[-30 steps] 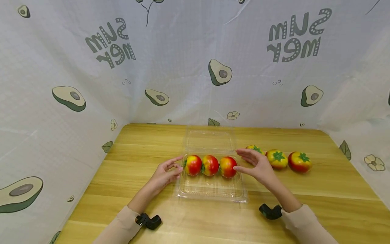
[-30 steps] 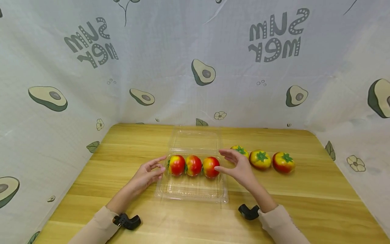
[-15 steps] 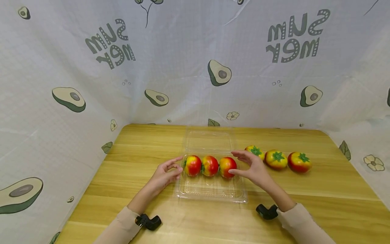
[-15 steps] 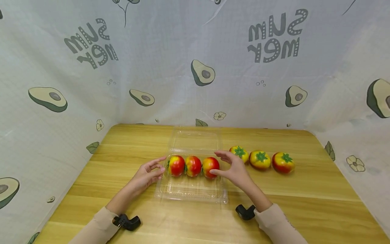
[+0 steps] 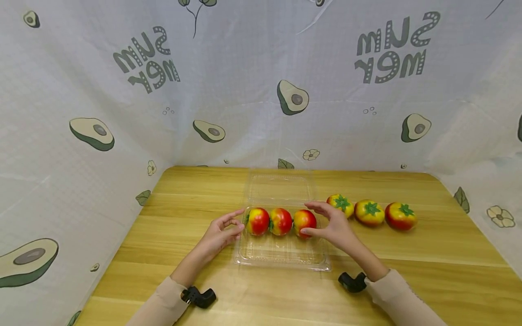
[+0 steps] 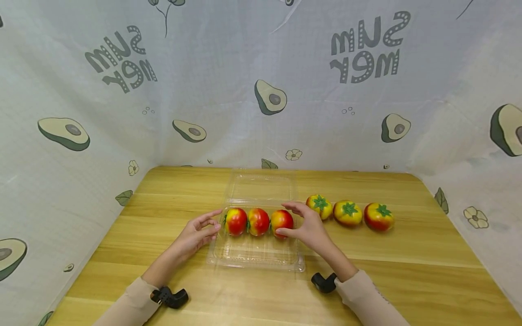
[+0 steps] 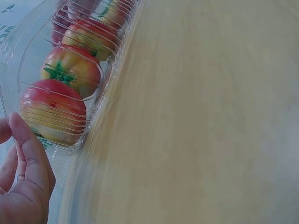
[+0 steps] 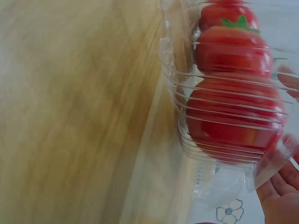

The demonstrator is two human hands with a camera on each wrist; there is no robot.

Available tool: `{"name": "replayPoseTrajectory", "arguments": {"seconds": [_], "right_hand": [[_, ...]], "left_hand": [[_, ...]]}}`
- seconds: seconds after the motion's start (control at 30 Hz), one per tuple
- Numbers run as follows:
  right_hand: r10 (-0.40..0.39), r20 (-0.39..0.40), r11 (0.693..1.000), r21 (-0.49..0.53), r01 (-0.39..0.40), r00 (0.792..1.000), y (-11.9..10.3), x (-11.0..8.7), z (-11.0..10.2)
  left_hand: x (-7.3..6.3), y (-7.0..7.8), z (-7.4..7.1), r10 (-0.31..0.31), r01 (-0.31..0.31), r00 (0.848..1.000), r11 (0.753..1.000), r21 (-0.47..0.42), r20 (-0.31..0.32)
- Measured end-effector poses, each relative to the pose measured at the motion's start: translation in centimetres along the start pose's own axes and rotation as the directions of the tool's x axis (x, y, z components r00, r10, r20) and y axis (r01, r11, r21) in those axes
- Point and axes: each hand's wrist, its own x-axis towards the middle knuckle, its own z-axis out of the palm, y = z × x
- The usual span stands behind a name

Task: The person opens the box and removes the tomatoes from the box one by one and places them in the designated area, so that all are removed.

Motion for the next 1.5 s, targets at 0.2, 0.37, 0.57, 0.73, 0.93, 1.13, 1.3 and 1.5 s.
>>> {"name": "replayPoseTrajectory", "arguments": {"seconds": [0.2, 0.37, 0.57, 0.73, 0.93, 1.13, 1.3, 1.5], "right_hand": [[-0.03, -0.008, 0.999, -0.037, 0.029, 1.0, 0.1, 0.1, 0.4], [-0.057, -0.017, 0.995, -0.079, 0.055, 0.998, 0.1, 0.2, 0.7], [-0.074, -0.031, 0.991, -0.109, 0.071, 0.997, 0.1, 0.2, 1.1], [-0.087, -0.028, 0.988, -0.128, 0.083, 0.996, 0.2, 0.3, 1.2], [-0.101, -0.018, 0.983, -0.158, 0.097, 0.995, 0.4, 0.3, 1.2], [-0.125, -0.002, 0.973, -0.196, 0.122, 0.992, 0.6, 0.2, 1.3], [-0.139, 0.005, 0.97, -0.201, 0.137, 0.99, 0.6, 0.2, 1.3], [-0.111, 0.025, 0.972, -0.205, 0.114, 0.993, 0.5, 0.2, 1.3]], "left_hand": [[0.0, 0.0, 0.0, 0.001, -0.001, 1.0, 1.0, 0.0, -0.001], [0.0, 0.0, -0.1, -0.003, 0.003, 1.0, 1.0, -0.003, -0.005], [0.0, -0.2, -0.1, -0.006, 0.006, 1.0, 1.0, -0.002, -0.006], [0.0, -0.2, -0.2, -0.003, 0.003, 1.0, 1.0, 0.003, -0.003], [0.0, -0.2, -0.1, -0.001, 0.001, 1.0, 1.0, 0.006, 0.002], [0.1, -0.2, -0.1, 0.0, 0.0, 1.0, 1.0, -0.001, 0.001], [0.2, -0.3, -0.2, -0.007, 0.007, 1.0, 1.0, 0.001, -0.003], [0.2, -0.4, -0.2, -0.01, 0.01, 1.0, 1.0, -0.001, -0.005]]}}
